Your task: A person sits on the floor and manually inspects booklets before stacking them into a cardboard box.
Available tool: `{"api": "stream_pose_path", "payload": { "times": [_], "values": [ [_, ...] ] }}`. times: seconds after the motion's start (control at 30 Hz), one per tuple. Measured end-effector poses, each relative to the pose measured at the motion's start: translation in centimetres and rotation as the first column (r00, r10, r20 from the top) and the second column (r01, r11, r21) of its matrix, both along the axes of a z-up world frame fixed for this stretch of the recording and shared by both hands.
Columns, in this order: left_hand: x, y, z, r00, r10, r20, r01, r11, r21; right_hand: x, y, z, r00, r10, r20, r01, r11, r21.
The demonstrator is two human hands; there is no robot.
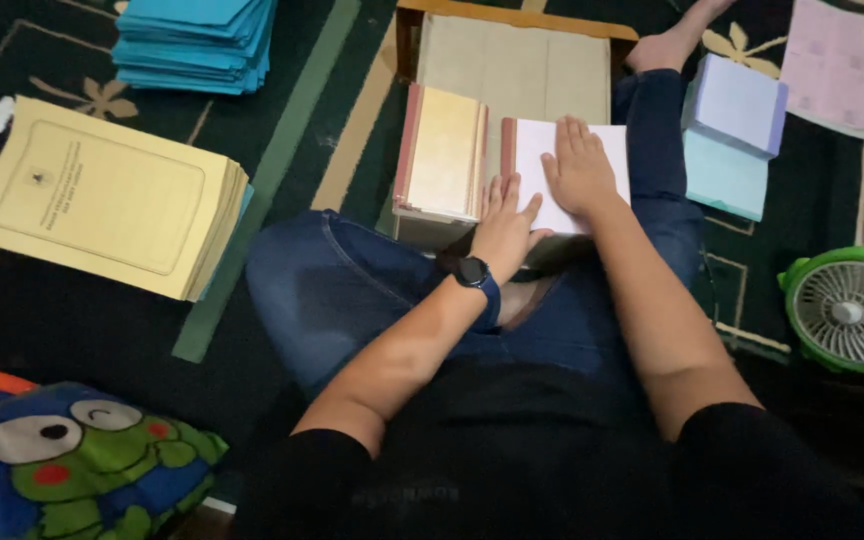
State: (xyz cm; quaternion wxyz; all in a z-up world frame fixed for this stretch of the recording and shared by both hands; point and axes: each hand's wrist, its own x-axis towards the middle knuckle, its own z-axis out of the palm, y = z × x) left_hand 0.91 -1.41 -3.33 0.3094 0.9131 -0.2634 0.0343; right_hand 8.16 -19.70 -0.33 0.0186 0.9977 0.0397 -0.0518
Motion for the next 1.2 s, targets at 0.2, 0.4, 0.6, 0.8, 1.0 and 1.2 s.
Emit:
{"api": "stream_pose_path", "payload": {
  "times": [0.2,0.4,0.6,0.8,1.0,1.2],
  "values": [
    [-0.2,0.0,-0.6,0.999,0.023,0.028,-0.023,1.0,-0.005,-4.3,-1.1,-0.6,0.998,0.045,0.044,-0.048,0.996,0.08],
    [-0.8,-0.1,0.7,0.999,0.025,0.023,-0.026,0.998,0.061,-8.2,-3.6,-1.7,0.967,-0.202,0.152,0.16,0.954,0.254],
    [0.7,-5.8,0.8,0.988,0.115,0.104,-0.13,0.981,0.144,-7.8,-5.2,-2.8,0.983,-0.172,0.062,0.123,0.872,0.473],
    [10.4,-12.0,-6.2,0.914,0.048,0.403,-0.12,0.98,0.157,-7.2,-5.0,-2.8,0.981,-0.174,0.09,0.113,0.879,0.463],
    [6.9,-9.3,2.0,0.996,-0.089,0.005,0.08,0.92,0.383,-6.5,-6.3,-5.5,0.983,-0.162,0.092,0.104,0.888,0.447],
    [-0.2,-4.9,4.8,0.979,-0.165,-0.121,0.199,0.902,0.383,-7.1,-6.3,-5.5,0.981,-0.157,0.111,0.09,0.885,0.457]
  ]
}}
